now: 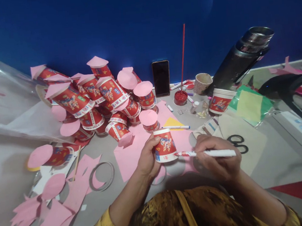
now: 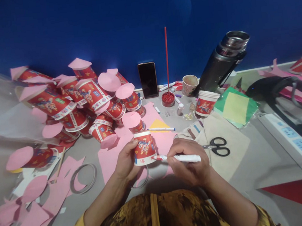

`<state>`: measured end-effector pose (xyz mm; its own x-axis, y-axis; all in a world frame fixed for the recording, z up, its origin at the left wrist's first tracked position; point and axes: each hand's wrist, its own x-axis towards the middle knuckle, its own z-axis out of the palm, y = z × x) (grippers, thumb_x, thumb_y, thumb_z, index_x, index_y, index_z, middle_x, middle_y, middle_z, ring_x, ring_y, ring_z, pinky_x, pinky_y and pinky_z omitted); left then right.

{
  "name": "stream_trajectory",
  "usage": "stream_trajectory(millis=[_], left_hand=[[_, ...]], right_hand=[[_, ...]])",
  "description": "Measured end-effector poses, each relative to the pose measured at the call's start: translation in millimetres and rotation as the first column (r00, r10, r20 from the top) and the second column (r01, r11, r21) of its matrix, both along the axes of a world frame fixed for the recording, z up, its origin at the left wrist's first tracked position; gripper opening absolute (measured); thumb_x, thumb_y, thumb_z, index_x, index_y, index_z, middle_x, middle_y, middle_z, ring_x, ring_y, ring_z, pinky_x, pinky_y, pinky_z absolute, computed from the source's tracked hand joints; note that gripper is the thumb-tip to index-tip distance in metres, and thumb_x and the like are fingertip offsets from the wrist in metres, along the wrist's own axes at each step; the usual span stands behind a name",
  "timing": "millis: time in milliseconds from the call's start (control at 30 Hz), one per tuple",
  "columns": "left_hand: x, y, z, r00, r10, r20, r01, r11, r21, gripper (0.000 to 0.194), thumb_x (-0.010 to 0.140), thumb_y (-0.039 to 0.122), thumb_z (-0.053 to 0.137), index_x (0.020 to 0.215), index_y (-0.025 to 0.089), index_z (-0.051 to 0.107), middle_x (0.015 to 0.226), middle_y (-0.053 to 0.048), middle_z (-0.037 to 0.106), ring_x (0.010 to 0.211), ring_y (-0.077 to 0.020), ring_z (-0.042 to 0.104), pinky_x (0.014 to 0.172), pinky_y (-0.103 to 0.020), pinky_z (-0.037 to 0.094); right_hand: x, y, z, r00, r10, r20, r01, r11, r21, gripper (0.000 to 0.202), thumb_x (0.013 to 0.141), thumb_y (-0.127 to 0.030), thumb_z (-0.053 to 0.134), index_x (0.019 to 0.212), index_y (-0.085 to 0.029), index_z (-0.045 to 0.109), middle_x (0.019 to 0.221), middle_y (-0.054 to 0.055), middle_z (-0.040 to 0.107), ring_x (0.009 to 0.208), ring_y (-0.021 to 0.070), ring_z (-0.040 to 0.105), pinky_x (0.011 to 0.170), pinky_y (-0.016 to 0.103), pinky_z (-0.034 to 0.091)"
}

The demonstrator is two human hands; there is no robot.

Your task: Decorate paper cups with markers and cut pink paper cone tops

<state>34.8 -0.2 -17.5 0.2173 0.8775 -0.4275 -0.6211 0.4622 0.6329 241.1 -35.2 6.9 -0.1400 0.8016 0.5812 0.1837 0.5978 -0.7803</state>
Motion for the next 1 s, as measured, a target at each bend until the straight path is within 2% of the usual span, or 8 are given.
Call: stream_trajectory(millis=[333,600,867,1000], left_hand=[[1.0,0.4,2.0,1.000,0.013,-0.007,-0.013,1.000,-0.006,0.039,0.071,0.031,0.084,0.105,0.014,0.074,0.092,-0.008,0.080,0.078,-0.0237,0.074,0.079,-0.038,0.062],[1.0,0.6,1.5,1.000,0.012,-0.017,-0.012,1.000,-0.016,0.042,0.069,0.032,0.085,0.106,0.014,0.074,0.092,-0.008,0.081,0.080,-0.0241,0.074,0.080,-0.039,0.062],[1.0,-0.2,3.6,1.000,0.002,-0.021,-0.002,1.000,-0.009,0.042,0.070,0.033,0.084,0.107,0.015,0.074,0.091,-0.007,0.080,0.078,-0.0229,0.073,0.077,-0.037,0.062],[1.2,0.2,3.9,1.000,0.006,-0.027,-0.006,1.000,-0.014,0.042,0.068,0.033,0.085,0.104,0.015,0.074,0.090,-0.008,0.081,0.076,-0.0233,0.074,0.075,-0.037,0.063]], right_hand=[[-2.2,2.3,4.7,0.999,-0.032,0.036,0.032,0.999,-0.001,0.013,0.091,-0.012,0.063,0.084,-0.022,0.067,0.065,-0.001,0.065,0.055,0.0159,0.056,0.055,0.031,0.041],[1.1,-0.4,2.4,1.000,-0.008,0.026,0.008,1.000,-0.009,0.013,0.092,-0.012,0.063,0.085,-0.022,0.068,0.067,0.002,0.068,0.058,0.0180,0.059,0.058,0.033,0.044],[-6.3,2.6,5.9,0.999,0.012,0.030,-0.013,0.999,0.038,0.015,0.096,-0.013,0.058,0.086,-0.022,0.066,0.065,0.001,0.064,0.054,0.0165,0.056,0.053,0.032,0.040],[-4.6,1.3,5.1,1.000,0.022,0.009,-0.022,0.999,0.024,0.015,0.095,-0.011,0.059,0.087,-0.022,0.065,0.066,0.001,0.064,0.056,0.0165,0.056,0.056,0.032,0.041]])
